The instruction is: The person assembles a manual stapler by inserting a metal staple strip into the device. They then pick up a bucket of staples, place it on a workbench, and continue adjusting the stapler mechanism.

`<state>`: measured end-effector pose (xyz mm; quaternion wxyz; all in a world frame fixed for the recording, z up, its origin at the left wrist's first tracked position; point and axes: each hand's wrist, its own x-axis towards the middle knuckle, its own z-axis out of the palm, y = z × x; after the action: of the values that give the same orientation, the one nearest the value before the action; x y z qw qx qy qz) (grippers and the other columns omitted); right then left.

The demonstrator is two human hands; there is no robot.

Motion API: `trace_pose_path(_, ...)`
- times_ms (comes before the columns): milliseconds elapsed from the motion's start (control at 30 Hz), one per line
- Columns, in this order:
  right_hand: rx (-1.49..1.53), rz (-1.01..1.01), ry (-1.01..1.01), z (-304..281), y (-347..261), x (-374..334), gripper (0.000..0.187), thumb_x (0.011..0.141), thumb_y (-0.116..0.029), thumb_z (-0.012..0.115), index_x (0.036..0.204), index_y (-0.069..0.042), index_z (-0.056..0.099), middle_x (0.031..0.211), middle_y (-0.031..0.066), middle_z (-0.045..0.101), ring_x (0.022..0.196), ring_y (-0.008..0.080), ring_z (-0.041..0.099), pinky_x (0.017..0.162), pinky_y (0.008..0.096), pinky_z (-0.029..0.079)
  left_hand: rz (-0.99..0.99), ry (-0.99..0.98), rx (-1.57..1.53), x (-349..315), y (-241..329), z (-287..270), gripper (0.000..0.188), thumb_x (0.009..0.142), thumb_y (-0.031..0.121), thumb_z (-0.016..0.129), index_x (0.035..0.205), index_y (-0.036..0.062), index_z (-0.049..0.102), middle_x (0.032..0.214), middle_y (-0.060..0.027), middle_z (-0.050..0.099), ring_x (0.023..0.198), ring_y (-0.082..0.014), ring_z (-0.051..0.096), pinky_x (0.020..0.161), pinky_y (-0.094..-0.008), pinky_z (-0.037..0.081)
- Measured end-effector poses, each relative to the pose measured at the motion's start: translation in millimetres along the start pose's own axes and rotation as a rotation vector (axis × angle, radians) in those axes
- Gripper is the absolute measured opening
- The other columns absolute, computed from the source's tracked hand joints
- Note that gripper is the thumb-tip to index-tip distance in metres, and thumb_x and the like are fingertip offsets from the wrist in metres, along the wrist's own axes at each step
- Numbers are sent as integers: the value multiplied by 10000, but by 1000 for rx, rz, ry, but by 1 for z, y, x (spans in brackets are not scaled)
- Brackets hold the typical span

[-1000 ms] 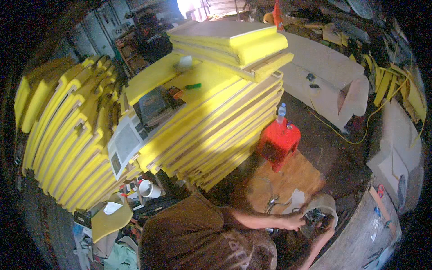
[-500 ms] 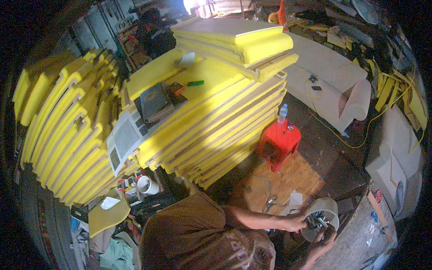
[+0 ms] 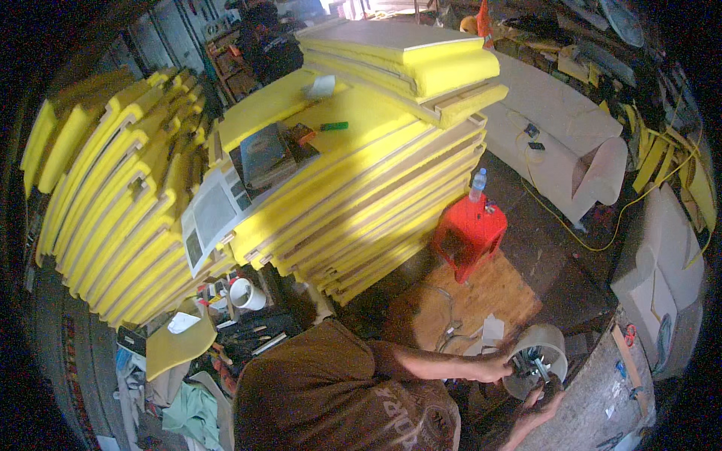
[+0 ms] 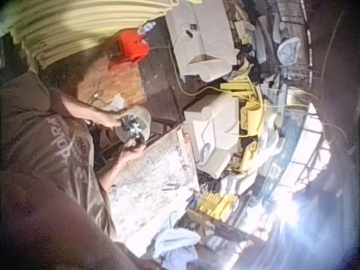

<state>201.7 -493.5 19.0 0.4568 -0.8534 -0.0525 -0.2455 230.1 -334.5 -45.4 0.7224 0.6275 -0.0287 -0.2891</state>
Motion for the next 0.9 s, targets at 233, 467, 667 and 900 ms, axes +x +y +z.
trace_pose_path(233, 58, 5, 9, -4, -1, -1, 235, 847, -101, 526, 1029, 48, 532, 994, 149, 574, 933, 244, 529, 852, 355, 409, 118, 78, -119, 6, -15, 9, 644, 849, 152, 422, 1383, 92, 67, 1088, -172, 513, 723, -200, 545, 567, -331, 506)
trace_pose_path(467, 100, 6, 107, -7, -12, -5, 244, 884, -153, 517, 1015, 53, 509, 989, 135, 555, 890, 217, 524, 802, 337, 427, -25, -62, 5, 2, -7, 2, 567, 867, 194, 405, 1367, 92, 158, 1142, -128, 463, 887, -200, 514, 655, -348, 497)
trace_pose_path(667, 214, 32, 155, -9, -11, -8, 226, 888, -124, 507, 1039, 43, 484, 953, 115, 548, 865, 198, 523, 773, 313, 433, 4, -91, -118, 0, -13, 4, 579, 882, 197, 377, 1382, 86, 107, 1205, -128, 409, 964, -220, 479, 719, -352, 486)
trace_pose_path(900, 282, 90, 205, -17, -8, -12, 178, 884, -65, 483, 1035, 28, 471, 948, 116, 538, 823, 187, 519, 738, 316, 439, -33, -46, -153, -5, -21, 9, 639, 885, 263, 408, 1385, 96, 47, 1268, -144, 386, 1006, -229, 487, 763, -369, 486)
